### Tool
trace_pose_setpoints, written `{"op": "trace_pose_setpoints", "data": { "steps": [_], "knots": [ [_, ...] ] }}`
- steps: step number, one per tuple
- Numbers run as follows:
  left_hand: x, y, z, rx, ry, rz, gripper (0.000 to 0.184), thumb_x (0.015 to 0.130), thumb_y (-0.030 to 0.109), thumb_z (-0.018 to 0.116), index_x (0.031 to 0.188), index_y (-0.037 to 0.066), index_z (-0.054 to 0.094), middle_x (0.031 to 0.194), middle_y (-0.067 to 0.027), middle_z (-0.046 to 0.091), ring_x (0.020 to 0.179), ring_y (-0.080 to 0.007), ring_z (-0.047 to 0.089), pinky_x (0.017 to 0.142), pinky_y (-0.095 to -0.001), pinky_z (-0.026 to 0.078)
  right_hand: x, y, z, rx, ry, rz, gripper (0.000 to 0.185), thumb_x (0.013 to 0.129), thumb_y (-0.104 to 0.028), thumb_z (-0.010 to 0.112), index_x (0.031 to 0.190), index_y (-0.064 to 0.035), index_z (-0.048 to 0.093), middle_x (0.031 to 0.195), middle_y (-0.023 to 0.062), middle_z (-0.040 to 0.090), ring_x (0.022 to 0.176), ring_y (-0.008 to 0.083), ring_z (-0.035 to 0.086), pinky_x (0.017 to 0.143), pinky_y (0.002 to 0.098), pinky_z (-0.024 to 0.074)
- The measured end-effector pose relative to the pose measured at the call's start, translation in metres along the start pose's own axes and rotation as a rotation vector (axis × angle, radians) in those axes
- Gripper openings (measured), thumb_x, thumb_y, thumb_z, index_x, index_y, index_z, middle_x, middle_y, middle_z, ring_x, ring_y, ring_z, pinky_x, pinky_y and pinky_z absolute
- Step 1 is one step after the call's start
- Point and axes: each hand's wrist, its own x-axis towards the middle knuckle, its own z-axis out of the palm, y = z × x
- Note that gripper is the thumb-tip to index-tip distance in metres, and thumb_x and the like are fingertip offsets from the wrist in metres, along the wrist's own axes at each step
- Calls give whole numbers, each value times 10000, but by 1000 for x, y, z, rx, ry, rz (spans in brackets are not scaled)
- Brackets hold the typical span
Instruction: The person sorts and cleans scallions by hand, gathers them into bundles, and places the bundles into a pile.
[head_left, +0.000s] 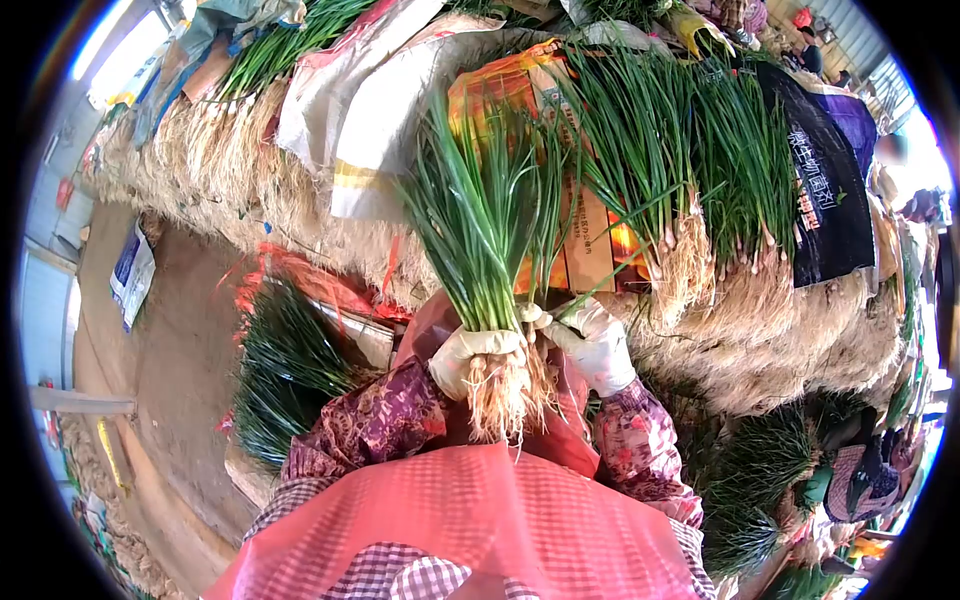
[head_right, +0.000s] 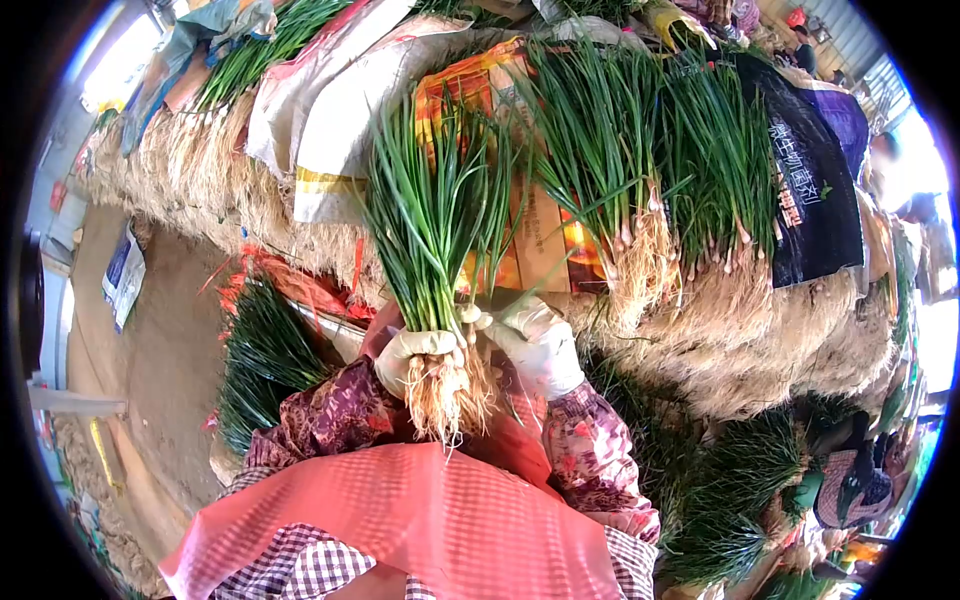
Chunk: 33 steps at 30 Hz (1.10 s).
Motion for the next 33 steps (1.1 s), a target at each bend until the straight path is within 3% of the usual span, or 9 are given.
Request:
{"op": "trace_pose_setpoints", "data": {
  "steps": [6,10,17,18,21,26,30,31,33],
  "knots": [
    [0,-1,6,46,4,73,358,780,56,632,1121,54,523,1094,-39,521,863,-129,571,743,-264,484,2,-20,7,668,-55,487,174,830,-182,733,844,-45,626,737,22,625,619,121,583,598,253,501],
    [5,-10,-8,-61,-132,73,332,760,51,644,1069,84,526,1044,-28,516,1013,-208,569,827,-331,482,1,7,-4,600,124,492,145,876,-157,661,927,-23,637,848,59,664,647,89,587,576,226,486],
    [6,-7,-4,254,18,67,302,775,70,637,1064,40,554,1100,-68,570,1012,-186,594,745,-232,492,30,-16,0,652,-203,625,214,918,-193,619,1005,2,632,781,52,655,585,68,545,520,212,426],
    [-1,-2,3,364,116,15,322,781,60,625,1096,17,573,1089,-105,617,888,-144,634,592,-170,474,34,-19,3,652,-218,637,224,919,-205,624,995,5,647,773,38,653,571,64,539,496,213,423],
    [-5,2,13,408,210,24,359,781,18,602,1139,2,580,981,-130,674,720,-110,647,499,-143,446,30,2,3,537,-247,489,224,915,-207,631,997,-2,663,771,32,655,569,70,544,483,217,427],
    [-15,14,-3,242,118,5,286,770,-46,557,1041,43,562,1088,-75,564,1040,-254,626,702,-246,535,-9,21,-72,315,-140,594,205,916,-210,628,835,-24,656,792,64,697,484,62,538,417,204,411],
    [-17,13,-10,169,192,91,398,767,-47,574,1157,28,542,1086,-91,577,965,-267,648,732,-326,557,-116,79,-85,-386,-1022,781,353,850,-425,656,781,-82,702,731,88,667,712,179,660,686,330,531],
    [-18,13,-7,163,233,119,429,767,-45,579,1188,23,537,1087,-97,580,945,-269,654,734,-338,561,-123,62,-92,-701,-950,576,350,837,-417,659,823,-71,709,789,108,663,747,219,642,739,350,524],
    [-21,11,-9,129,260,58,538,768,-40,585,1294,19,491,1196,-153,576,935,-286,665,760,-371,570,-117,73,-78,-305,-490,682,305,829,-386,672,962,-115,716,969,115,670,745,235,623,774,355,521]
  ]
}}
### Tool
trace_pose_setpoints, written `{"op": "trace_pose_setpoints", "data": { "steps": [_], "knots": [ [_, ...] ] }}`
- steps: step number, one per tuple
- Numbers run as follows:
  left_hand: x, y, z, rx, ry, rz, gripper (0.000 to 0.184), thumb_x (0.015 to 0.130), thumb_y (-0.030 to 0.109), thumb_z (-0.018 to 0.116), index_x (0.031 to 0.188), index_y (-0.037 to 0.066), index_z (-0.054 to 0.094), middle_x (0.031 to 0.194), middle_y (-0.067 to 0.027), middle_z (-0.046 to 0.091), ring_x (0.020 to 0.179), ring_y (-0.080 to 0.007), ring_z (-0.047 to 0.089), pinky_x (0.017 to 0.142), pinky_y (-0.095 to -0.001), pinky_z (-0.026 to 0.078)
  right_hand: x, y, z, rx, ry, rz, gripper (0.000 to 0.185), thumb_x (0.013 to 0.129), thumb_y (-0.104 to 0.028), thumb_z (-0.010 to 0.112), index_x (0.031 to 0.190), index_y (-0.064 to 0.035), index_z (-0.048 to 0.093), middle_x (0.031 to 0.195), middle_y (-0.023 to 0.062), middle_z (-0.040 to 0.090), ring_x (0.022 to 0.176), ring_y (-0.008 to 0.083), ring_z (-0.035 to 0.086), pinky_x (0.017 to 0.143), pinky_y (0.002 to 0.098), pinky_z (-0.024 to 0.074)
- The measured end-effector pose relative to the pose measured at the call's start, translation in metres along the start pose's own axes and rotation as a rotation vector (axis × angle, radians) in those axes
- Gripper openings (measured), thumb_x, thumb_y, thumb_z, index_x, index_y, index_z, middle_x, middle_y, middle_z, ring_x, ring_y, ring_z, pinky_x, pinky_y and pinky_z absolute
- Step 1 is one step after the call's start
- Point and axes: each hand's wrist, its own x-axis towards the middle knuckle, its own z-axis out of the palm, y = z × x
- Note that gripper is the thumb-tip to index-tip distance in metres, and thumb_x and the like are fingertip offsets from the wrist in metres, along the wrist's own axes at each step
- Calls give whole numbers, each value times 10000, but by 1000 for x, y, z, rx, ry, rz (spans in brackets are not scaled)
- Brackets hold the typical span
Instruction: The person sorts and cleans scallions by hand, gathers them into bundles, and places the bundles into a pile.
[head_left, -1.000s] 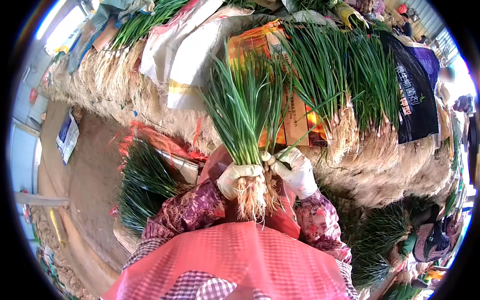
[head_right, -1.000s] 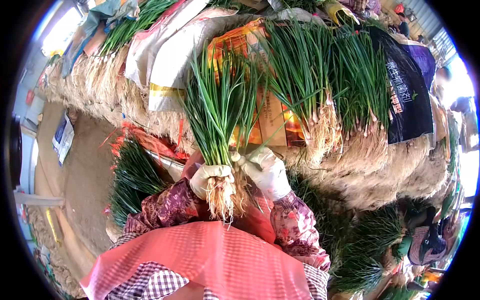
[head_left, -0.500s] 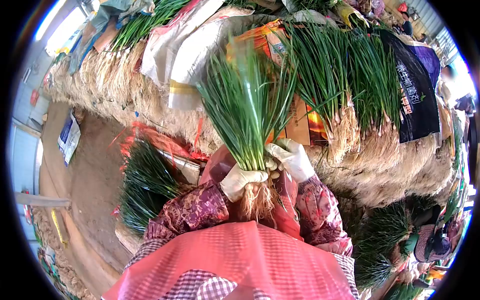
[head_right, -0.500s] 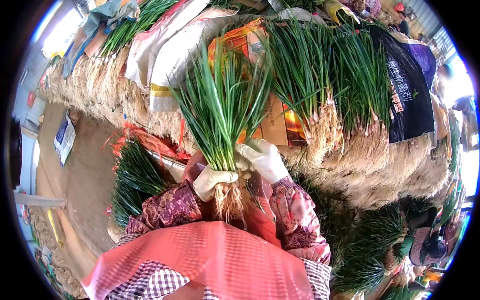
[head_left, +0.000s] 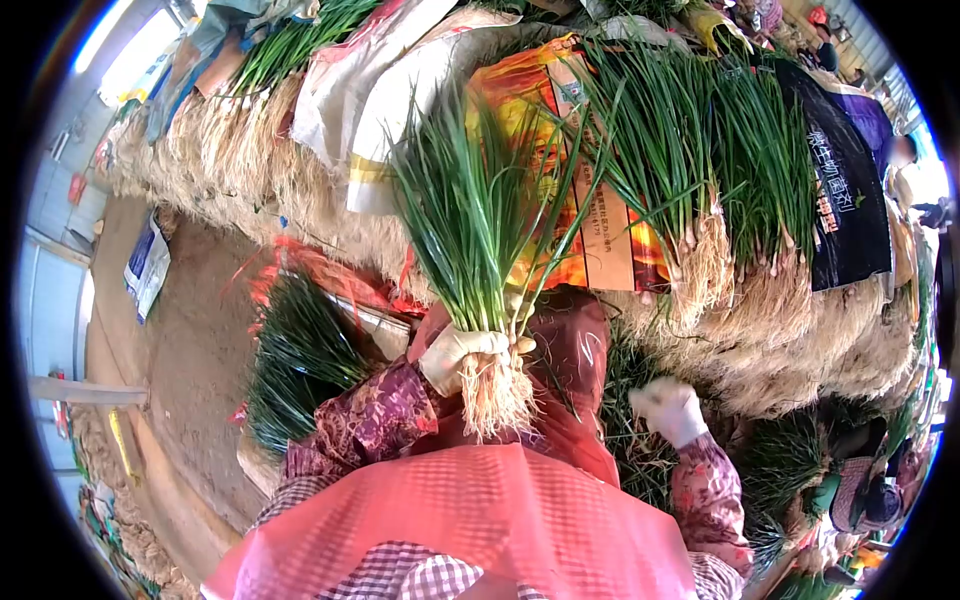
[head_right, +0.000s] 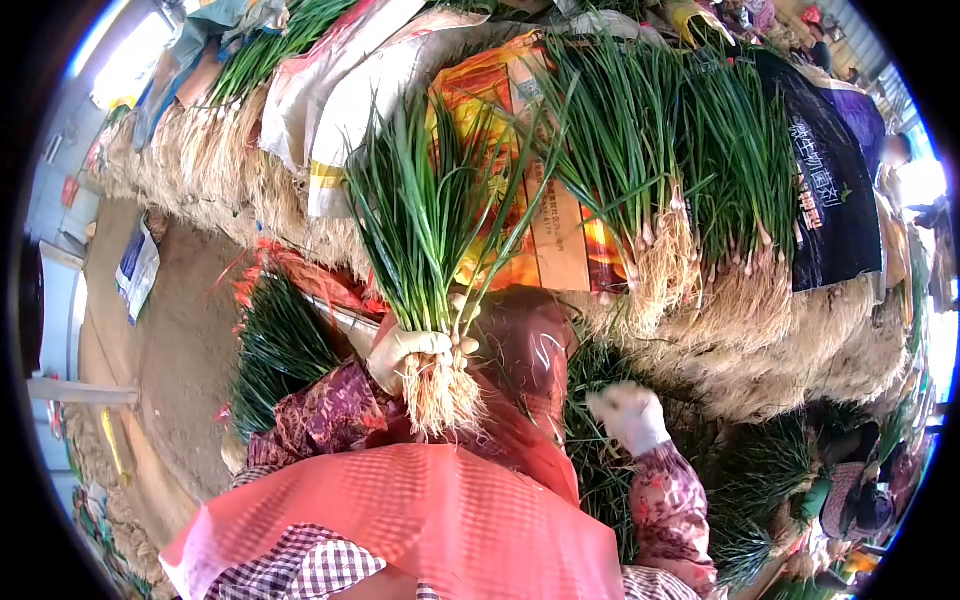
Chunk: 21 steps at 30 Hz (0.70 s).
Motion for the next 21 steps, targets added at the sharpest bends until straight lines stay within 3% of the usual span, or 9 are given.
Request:
{"op": "trace_pose_setpoints", "data": {
  "steps": [4,6,8,11,13,14,16,19,21],
  "knots": [
    [-3,-1,5,40,-69,-7,572,779,-26,586,1334,44,467,1305,-190,535,998,-299,655,797,-381,569,43,-123,-31,282,421,-312,390,837,-246,691,1200,-124,615,1172,106,620,826,187,626,755,333,532],
    [-10,2,8,44,-74,-15,585,782,-19,587,1346,58,456,1305,-188,535,1010,-301,651,800,-381,569,97,-137,-3,395,267,-493,399,834,-204,692,1196,-63,602,1119,123,630,763,156,637,682,306,539],
    [-16,1,5,-76,-123,-71,684,765,-30,563,1410,113,384,1359,-179,497,1033,-263,613,839,-391,537,111,-167,4,614,-192,-476,443,818,-219,714,1155,40,588,1011,143,653,677,134,620,588,262,518],
    [-30,12,-8,-75,-185,-80,687,784,-14,560,1425,134,360,1334,-160,519,1016,-244,609,835,-383,527,102,-159,-10,634,-17,-671,232,891,-121,593,1089,-6,634,777,32,614,676,75,609,552,205,496],
    [-41,18,-13,-100,-225,-44,631,814,7,571,1408,91,378,1272,-142,564,1011,-239,624,814,-368,534,90,-130,-34,995,42,-558,229,927,-225,562,1002,-24,644,752,17,633,575,56,532,488,185,425],
    [-47,29,-23,-32,-203,-182,539,822,-2,561,1347,44,450,1261,-133,571,1046,-253,615,798,-364,536,80,-120,-40,1108,20,-529,265,946,-277,547,958,-33,649,739,10,643,524,47,493,456,174,389],
    [-50,35,-23,110,-109,31,420,839,-5,557,1257,10,526,1226,-126,592,1075,-270,610,780,-356,541,43,-133,-23,945,-232,-698,356,959,-340,535,916,-14,674,751,49,665,497,62,508,448,167,399],
    [-50,46,0,297,-85,62,414,824,-4,614,1230,8,534,1144,-144,629,1055,-278,629,785,-358,555,19,-188,28,784,-927,-704,277,973,-216,506,1023,21,638,859,76,654,587,96,534,509,218,442],
    [-55,40,12,462,-123,171,421,784,43,692,1181,-8,560,1063,-152,654,965,-249,661,772,-346,561,22,-220,58,862,-1179,-610,248,981,-134,486,1095,45,615,931,93,647,647,118,551,550,253,470]
  ]
}}
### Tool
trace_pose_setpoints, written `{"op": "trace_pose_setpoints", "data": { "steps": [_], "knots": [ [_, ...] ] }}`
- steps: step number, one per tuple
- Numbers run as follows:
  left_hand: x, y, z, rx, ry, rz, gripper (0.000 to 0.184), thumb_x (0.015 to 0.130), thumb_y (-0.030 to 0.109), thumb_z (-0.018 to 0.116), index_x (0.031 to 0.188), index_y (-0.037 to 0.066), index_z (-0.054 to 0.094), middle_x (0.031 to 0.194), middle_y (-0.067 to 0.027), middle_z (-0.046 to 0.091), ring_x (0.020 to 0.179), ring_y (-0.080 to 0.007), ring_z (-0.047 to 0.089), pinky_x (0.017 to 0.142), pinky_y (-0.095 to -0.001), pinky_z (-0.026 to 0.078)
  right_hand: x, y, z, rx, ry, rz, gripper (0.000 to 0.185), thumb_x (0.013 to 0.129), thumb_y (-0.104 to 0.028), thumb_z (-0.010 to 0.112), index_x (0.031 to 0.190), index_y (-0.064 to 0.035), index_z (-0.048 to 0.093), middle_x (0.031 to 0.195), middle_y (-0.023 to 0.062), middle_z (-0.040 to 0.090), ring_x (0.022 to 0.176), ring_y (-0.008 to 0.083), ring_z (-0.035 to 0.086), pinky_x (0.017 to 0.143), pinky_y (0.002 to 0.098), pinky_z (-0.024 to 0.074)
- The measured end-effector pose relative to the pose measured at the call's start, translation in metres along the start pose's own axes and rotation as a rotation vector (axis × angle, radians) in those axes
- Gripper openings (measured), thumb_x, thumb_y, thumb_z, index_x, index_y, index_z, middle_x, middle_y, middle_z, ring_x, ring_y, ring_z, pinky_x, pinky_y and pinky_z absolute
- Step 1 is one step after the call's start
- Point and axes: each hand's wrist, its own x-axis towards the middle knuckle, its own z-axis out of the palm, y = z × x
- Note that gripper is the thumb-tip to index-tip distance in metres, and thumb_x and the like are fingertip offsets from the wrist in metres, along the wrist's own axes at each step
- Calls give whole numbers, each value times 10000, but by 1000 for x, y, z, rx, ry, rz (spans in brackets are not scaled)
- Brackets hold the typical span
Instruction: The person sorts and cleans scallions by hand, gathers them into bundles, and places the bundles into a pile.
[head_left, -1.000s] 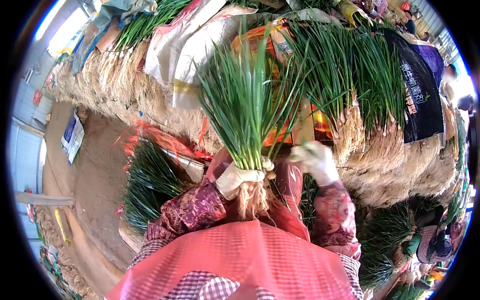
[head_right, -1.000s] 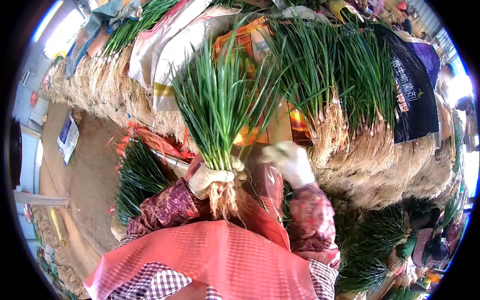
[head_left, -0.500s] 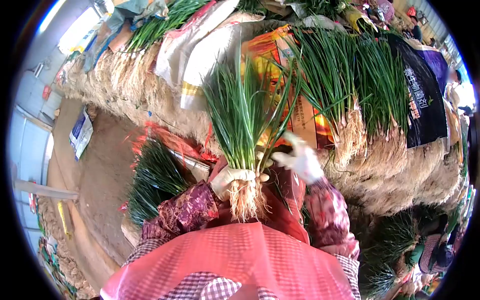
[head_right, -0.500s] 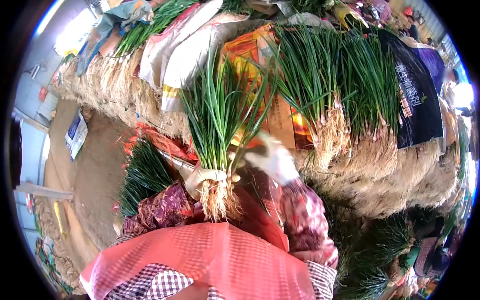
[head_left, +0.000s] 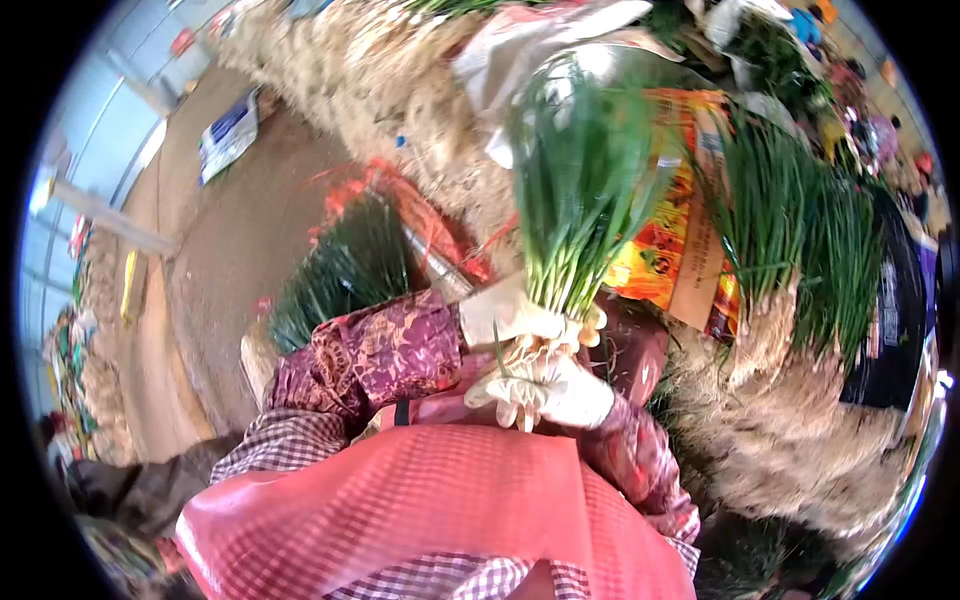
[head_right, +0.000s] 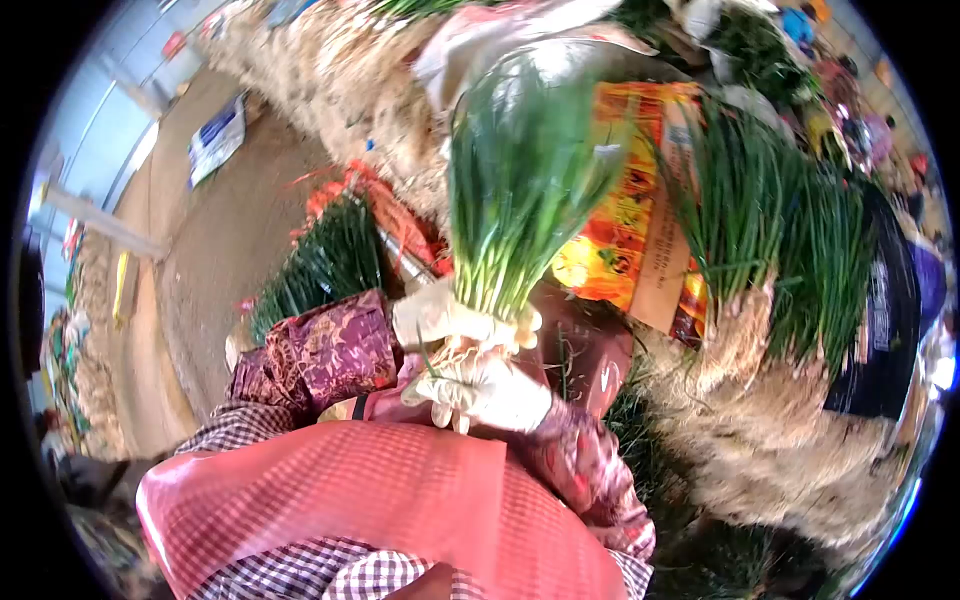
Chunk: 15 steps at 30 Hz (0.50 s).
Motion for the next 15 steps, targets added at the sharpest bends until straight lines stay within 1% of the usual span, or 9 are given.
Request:
{"op": "trace_pose_setpoints", "data": {
  "steps": [1,3,4,5,7,9,11,13,15],
  "knots": [
    [-6,-1,-6,-145,78,126,357,786,65,707,1116,-21,599,1019,-134,666,909,-202,657,743,-304,545,12,-5,-2,86,-21,28,244,986,-93,476,1131,57,603,967,102,644,678,129,559,570,270,484],
    [-37,31,-24,40,97,112,328,785,83,723,1086,-4,625,992,-120,677,877,-173,643,726,-284,527,13,-33,-1,210,-1,109,266,977,-67,486,1152,113,574,1003,140,641,674,120,554,564,254,477],
    [-54,34,-35,87,81,313,308,784,88,730,1070,15,639,973,-103,685,862,-131,638,684,-257,516,10,-45,-2,-168,-64,107,294,959,-50,507,1194,120,552,1107,220,631,678,107,547,570,239,471],
    [-79,51,-42,291,174,335,330,789,89,725,1101,21,639,985,-107,689,771,-112,648,582,-229,512,8,-44,-11,-22,-70,129,372,936,-124,570,1213,121,540,1112,238,630,707,106,574,567,219,478],
    [-45,28,-63,315,367,325,332,796,88,709,1114,16,643,990,-122,692,655,-103,637,483,-203,489,-34,-36,-92,-327,252,-86,403,911,-251,604,1105,103,613,880,156,678,622,111,615,487,191,481],
    [-69,29,-85,340,508,330,282,790,13,670,1055,-9,575,965,-162,686,664,-138,661,500,-255,540,-46,-35,-100,-600,625,-142,478,922,-404,581,902,61,686,684,72,644,464,68,502,419,192,384],
    [-90,10,-111,238,542,463,604,795,-29,616,1361,21,409,1050,-177,646,806,-179,675,552,-215,538,-53,-21,-116,-656,729,-329,490,936,-438,535,919,25,692,678,29,628,409,43,398,396,201,309],
    [-81,-35,-158,58,575,565,697,785,-52,595,1426,30,336,1126,-163,606,919,-208,661,609,-216,545,-72,-25,-123,-729,957,-195,444,940,-421,533,897,-7,687,708,28,634,408,32,382,393,189,290],
    [-82,-72,-180,-12,729,419,728,774,38,686,1430,81,375,1097,-99,620,1037,-246,644,721,-277,555,-86,-14,-125,-821,1068,-185,375,942,-372,541,880,-27,676,705,11,619,402,26,353,381,188,267]
  ]
}}
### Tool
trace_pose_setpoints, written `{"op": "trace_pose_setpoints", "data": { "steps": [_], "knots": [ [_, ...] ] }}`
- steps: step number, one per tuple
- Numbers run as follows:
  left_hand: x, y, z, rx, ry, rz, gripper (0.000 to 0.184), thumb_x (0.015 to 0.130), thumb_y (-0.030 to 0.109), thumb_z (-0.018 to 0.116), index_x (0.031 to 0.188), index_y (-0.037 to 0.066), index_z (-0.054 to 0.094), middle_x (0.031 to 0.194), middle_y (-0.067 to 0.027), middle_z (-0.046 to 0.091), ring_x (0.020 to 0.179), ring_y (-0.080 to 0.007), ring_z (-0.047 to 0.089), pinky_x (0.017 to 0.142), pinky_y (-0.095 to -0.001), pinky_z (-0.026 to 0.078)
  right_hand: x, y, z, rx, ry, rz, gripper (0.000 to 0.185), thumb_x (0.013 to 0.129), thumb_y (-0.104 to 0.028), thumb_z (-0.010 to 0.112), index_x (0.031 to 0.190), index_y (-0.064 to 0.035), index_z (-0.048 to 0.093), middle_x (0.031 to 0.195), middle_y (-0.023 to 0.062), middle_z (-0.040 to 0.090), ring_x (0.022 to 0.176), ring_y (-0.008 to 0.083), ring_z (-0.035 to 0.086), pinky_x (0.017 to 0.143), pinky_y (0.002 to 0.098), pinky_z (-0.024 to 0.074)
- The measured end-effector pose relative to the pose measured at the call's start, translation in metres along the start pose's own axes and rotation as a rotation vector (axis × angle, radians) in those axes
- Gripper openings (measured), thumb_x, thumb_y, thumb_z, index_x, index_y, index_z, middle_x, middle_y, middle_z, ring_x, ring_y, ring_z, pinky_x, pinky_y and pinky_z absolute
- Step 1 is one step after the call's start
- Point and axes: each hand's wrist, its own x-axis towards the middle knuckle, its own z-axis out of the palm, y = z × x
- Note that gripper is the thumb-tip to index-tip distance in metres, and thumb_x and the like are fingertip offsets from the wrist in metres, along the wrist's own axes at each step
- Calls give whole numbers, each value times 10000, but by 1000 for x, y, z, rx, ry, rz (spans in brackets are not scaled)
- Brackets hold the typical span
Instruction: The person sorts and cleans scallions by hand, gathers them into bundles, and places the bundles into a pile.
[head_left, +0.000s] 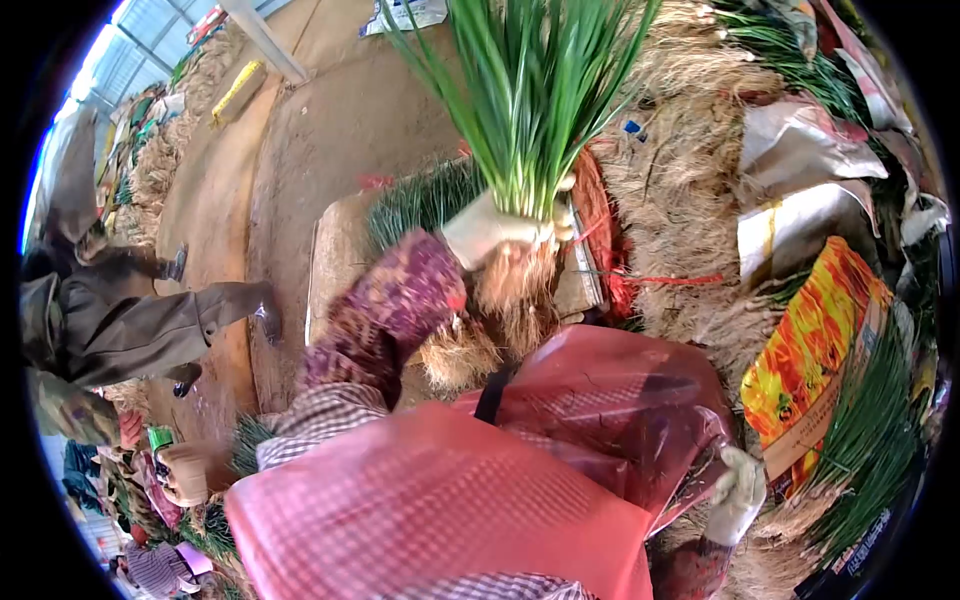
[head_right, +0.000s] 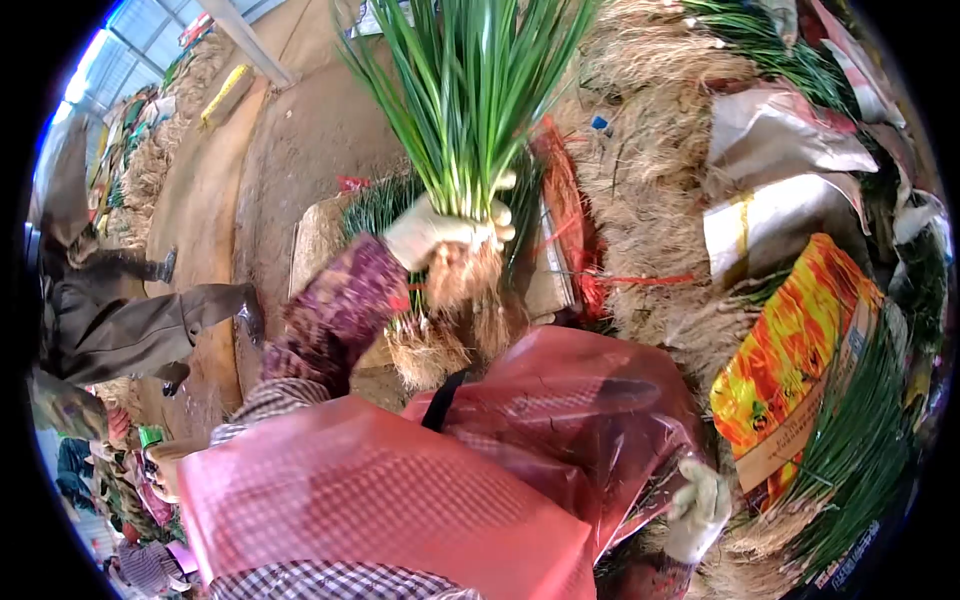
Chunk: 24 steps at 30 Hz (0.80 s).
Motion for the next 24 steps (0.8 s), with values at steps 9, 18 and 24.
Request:
{"op": "trace_pose_setpoints", "data": {
  "steps": [9,18,24],
  "knots": [
    [35,-383,-59,-801,567,-220,188,829,-8,635,1015,15,625,841,-57,654,718,-171,616,654,-295,504,-42,39,-37,-229,224,416,237,922,-279,546,940,-84,679,825,39,636,586,115,486,508,268,399],
    [-10,-333,-38,62,602,-217,255,822,55,651,1063,14,579,983,-103,626,835,-196,616,738,-324,515,-142,71,-86,-600,539,467,207,885,-284,608,945,-110,703,874,77,678,729,192,613,662,321,491],
    [17,-332,-78,500,386,22,449,814,-9,573,1253,-32,482,1171,-113,549,1083,-219,526,1006,-347,385,-132,38,-72,-1045,641,185,342,854,-250,660,1184,-165,645,1131,101,637,1022,224,613,852,354,487]
  ]
}}
